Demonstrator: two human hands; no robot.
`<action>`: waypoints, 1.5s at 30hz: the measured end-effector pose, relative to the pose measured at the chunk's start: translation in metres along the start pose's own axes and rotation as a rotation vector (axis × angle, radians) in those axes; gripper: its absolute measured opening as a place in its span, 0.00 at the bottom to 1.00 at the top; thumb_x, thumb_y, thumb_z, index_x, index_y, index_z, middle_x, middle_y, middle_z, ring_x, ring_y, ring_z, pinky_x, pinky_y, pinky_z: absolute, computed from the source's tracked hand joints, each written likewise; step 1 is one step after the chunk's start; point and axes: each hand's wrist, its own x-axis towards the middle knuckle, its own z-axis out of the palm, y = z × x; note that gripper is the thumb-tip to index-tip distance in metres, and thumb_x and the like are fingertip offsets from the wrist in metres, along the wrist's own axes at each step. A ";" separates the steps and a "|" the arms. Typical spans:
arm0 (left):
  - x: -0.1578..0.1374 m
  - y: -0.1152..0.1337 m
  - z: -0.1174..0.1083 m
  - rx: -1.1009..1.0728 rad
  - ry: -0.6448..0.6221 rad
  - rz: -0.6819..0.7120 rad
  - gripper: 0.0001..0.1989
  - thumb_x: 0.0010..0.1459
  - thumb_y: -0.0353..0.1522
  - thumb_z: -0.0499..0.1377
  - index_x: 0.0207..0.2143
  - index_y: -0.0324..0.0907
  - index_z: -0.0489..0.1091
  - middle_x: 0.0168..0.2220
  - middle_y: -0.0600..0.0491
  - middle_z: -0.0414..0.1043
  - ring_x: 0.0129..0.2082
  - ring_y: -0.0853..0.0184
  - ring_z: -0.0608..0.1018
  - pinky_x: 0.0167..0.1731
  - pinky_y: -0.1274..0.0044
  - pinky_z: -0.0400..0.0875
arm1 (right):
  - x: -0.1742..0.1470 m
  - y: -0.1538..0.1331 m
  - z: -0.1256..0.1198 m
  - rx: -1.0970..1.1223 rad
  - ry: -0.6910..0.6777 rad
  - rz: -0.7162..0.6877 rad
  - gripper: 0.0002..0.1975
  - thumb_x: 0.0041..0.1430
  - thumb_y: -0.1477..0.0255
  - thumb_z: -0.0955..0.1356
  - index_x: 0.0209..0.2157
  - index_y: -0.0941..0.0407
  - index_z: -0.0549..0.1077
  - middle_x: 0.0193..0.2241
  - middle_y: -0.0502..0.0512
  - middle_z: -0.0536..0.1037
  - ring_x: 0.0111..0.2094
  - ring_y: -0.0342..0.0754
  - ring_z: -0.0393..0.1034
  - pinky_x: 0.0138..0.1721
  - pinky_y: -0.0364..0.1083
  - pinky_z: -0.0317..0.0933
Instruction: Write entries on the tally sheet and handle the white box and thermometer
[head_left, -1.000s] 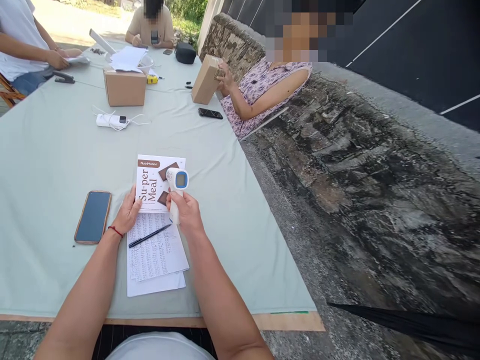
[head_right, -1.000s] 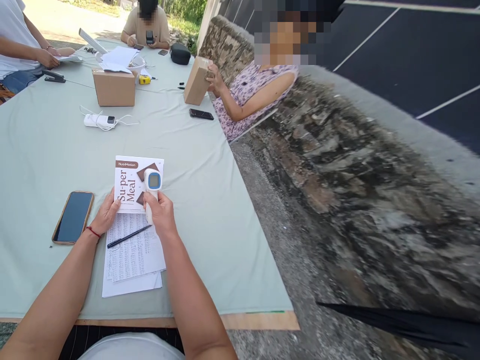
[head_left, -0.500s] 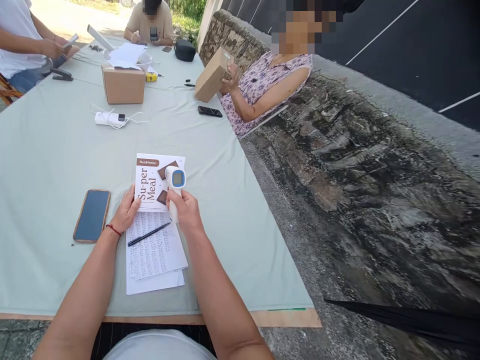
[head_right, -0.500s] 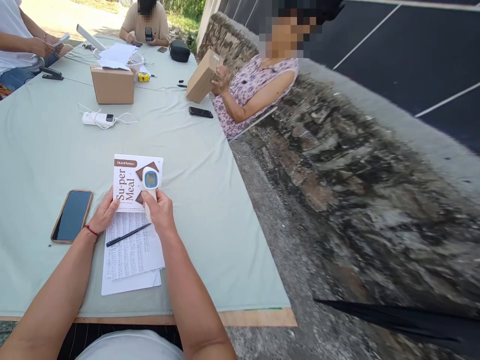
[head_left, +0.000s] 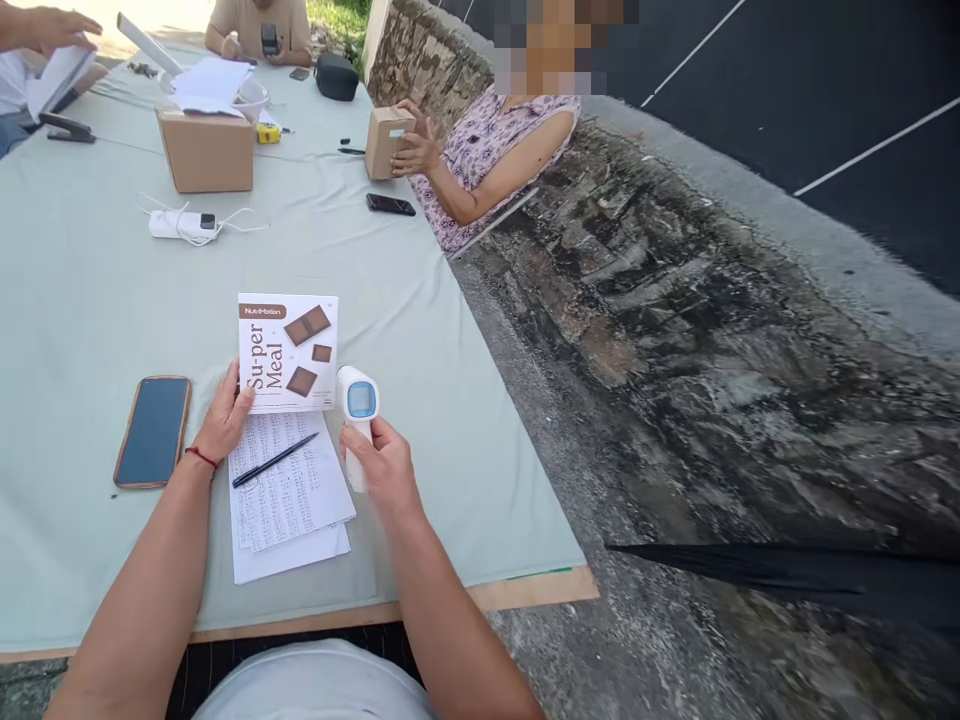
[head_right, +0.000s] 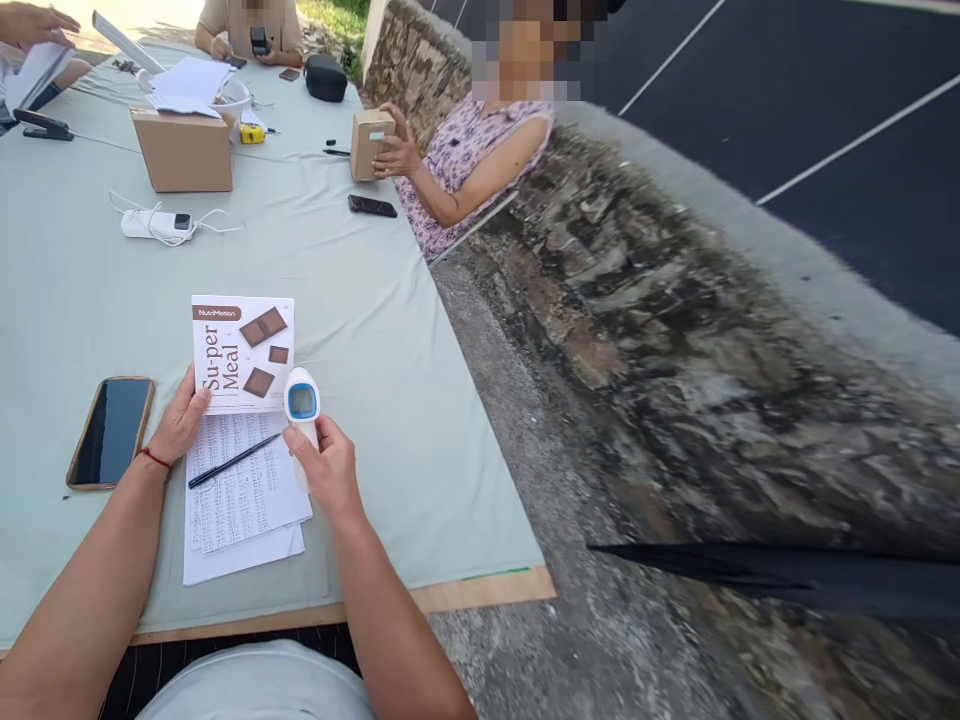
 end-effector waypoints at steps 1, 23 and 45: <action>0.001 0.000 -0.001 0.004 0.002 0.002 0.38 0.68 0.55 0.48 0.70 0.40 0.54 0.69 0.41 0.59 0.68 0.51 0.62 0.69 0.59 0.53 | -0.005 0.001 -0.005 -0.014 0.011 0.002 0.21 0.47 0.51 0.74 0.27 0.54 0.71 0.21 0.47 0.69 0.23 0.43 0.60 0.26 0.44 0.56; 0.002 -0.004 0.001 -0.167 0.012 0.013 0.40 0.65 0.53 0.55 0.71 0.41 0.49 0.63 0.40 0.66 0.59 0.53 0.73 0.61 0.60 0.67 | -0.005 0.059 -0.063 -0.843 0.252 -0.079 0.22 0.51 0.56 0.69 0.45 0.53 0.76 0.41 0.58 0.76 0.41 0.55 0.70 0.39 0.50 0.63; -0.008 0.060 -0.004 0.098 0.357 0.443 0.39 0.58 0.45 0.62 0.68 0.46 0.54 0.59 0.42 0.64 0.56 0.52 0.71 0.51 0.60 0.72 | 0.013 0.089 0.006 -1.088 -0.188 -0.784 0.11 0.67 0.75 0.65 0.45 0.53 0.79 0.34 0.56 0.73 0.35 0.50 0.65 0.38 0.49 0.59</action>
